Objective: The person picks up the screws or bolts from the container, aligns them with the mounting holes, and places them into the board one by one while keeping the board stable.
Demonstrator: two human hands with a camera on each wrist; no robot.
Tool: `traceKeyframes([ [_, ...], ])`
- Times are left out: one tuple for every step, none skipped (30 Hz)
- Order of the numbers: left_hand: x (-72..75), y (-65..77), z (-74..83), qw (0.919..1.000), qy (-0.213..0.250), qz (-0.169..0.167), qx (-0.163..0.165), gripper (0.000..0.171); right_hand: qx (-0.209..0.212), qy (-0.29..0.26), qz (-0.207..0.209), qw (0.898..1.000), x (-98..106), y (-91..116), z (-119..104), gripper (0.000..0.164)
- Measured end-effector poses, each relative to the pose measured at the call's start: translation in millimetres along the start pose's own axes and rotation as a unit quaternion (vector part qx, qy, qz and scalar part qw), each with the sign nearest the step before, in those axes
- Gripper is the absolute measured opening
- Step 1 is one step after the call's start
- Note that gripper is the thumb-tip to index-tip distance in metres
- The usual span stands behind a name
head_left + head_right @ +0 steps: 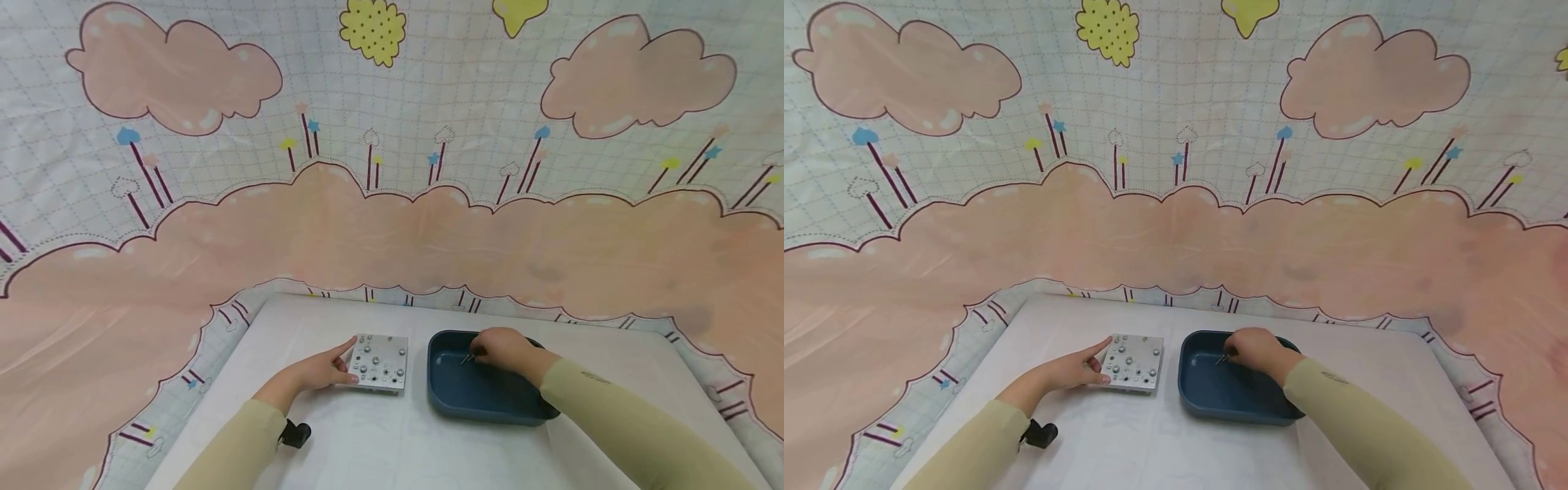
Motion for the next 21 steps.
traceKeyframes([
  [0.4, 0.2, 0.6, 1.0000, 0.000, 0.000, 0.001, 0.098, -0.001, 0.007, -0.001, 1.000, -1.9, -0.3, 1.1, 0.007],
  [0.8, 0.3, 1.2, 1.0000, 0.001, 0.000, 0.001, 0.098, -0.002, 0.013, -0.002, 1.000, -3.9, -0.7, 2.0, 0.006],
  [1.4, 0.4, 1.7, 1.0000, 0.000, 0.001, 0.002, 0.098, -0.007, 0.017, -0.005, 1.000, -5.9, -1.4, 3.2, 0.006],
  [1.9, 0.5, 2.1, 1.0000, -0.002, 0.001, 0.001, 0.098, -0.008, 0.022, -0.008, 1.000, -7.1, -1.8, 3.3, 0.007],
  [2.4, 0.8, 2.6, 1.0000, -0.003, 0.000, 0.002, 0.098, -0.015, 0.025, -0.013, 0.999, -8.3, -2.0, 3.5, 0.007],
  [2.8, 0.9, 3.0, 1.0000, -0.002, -0.001, 0.002, 0.099, -0.021, 0.029, -0.016, 0.999, -9.6, -2.2, 3.7, 0.007],
  [3.0, 1.2, 3.2, 1.0000, -0.002, -0.001, 0.002, 0.099, -0.025, 0.034, -0.019, 0.999, -10.6, -2.4, 3.6, 0.007],
  [3.0, 1.1, 3.5, 1.0000, -0.002, -0.001, 0.001, 0.099, -0.027, 0.038, -0.021, 0.999, -11.5, -2.6, 3.5, 0.007],
  [2.8, 1.1, 3.6, 1.0000, -0.002, -0.002, 0.000, 0.099, -0.029, 0.042, -0.022, 0.998, -11.9, -2.9, 3.4, 0.007],
  [2.6, 1.1, 3.6, 1.0000, -0.001, -0.002, 0.000, 0.099, -0.030, 0.046, -0.021, 0.998, -12.0, -3.2, 2.9, 0.006],
  [2.5, 1.1, 3.4, 1.0000, 0.001, -0.002, 0.002, 0.099, -0.034, 0.045, -0.022, 0.998, -12.9, -3.8, 3.1, 0.006],
  [2.5, 1.0, 3.1, 1.0000, 0.002, -0.003, 0.002, 0.099, -0.030, 0.046, -0.021, 0.998, -13.2, -4.4, 1.9, 0.007],
  [2.6, 0.9, 2.7, 1.0000, 0.001, -0.002, 0.002, 0.099, -0.029, 0.048, -0.022, 0.998, -13.9, -4.9, 1.0, 0.008],
  [2.8, 0.9, 2.4, 1.0000, 0.000, -0.002, 0.001, 0.099, -0.030, 0.048, -0.023, 0.998, -14.7, -5.4, 0.6, 0.009],
  [2.9, 0.9, 2.0, 1.0000, -0.001, -0.002, 0.000, 0.099, -0.031, 0.048, -0.023, 0.998, -15.0, -5.6, -0.4, 0.010],
  [3.0, 0.8, 1.5, 1.0000, -0.002, -0.002, 0.000, 0.099, -0.032, 0.048, -0.024, 0.998, -15.7, -5.9, -1.2, 0.012],
  [2.7, 0.7, 0.9, 1.0000, -0.002, -0.002, 0.000, 0.099, -0.033, 0.048, -0.025, 0.998, -17.0, -6.2, -1.3, 0.013],
  [2.4, 0.6, 0.3, 1.0000, -0.002, -0.003, -0.001, 0.099, -0.038, 0.049, -0.025, 0.998, -17.5, -6.4, -1.5, 0.014],
  [2.2, 0.6, -0.3, 1.0000, -0.003, -0.003, -0.001, 0.099, -0.045, 0.051, -0.026, 0.997, -18.4, -6.7, -1.1, 0.015],
  [2.0, 1.0, -0.9, 1.0000, -0.004, -0.003, -0.001, 0.099, -0.054, 0.050, -0.026, 0.997, -19.1, -7.1, -0.5, 0.015],
  [1.6, 1.3, -1.7, 1.0000, -0.005, -0.003, 0.000, 0.099, -0.057, 0.049, -0.026, 0.997, -19.7, -7.5, -0.9, 0.016],
])
Point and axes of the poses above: each hand's wrist, its own y-axis away from the middle knuckle, its own x-axis out of the back of the hand, z = x × y, the point moved 8 cm from there along -y, towards the middle knuckle, and after that the axes turned 11 degrees about -y, right-handed, at the moved point
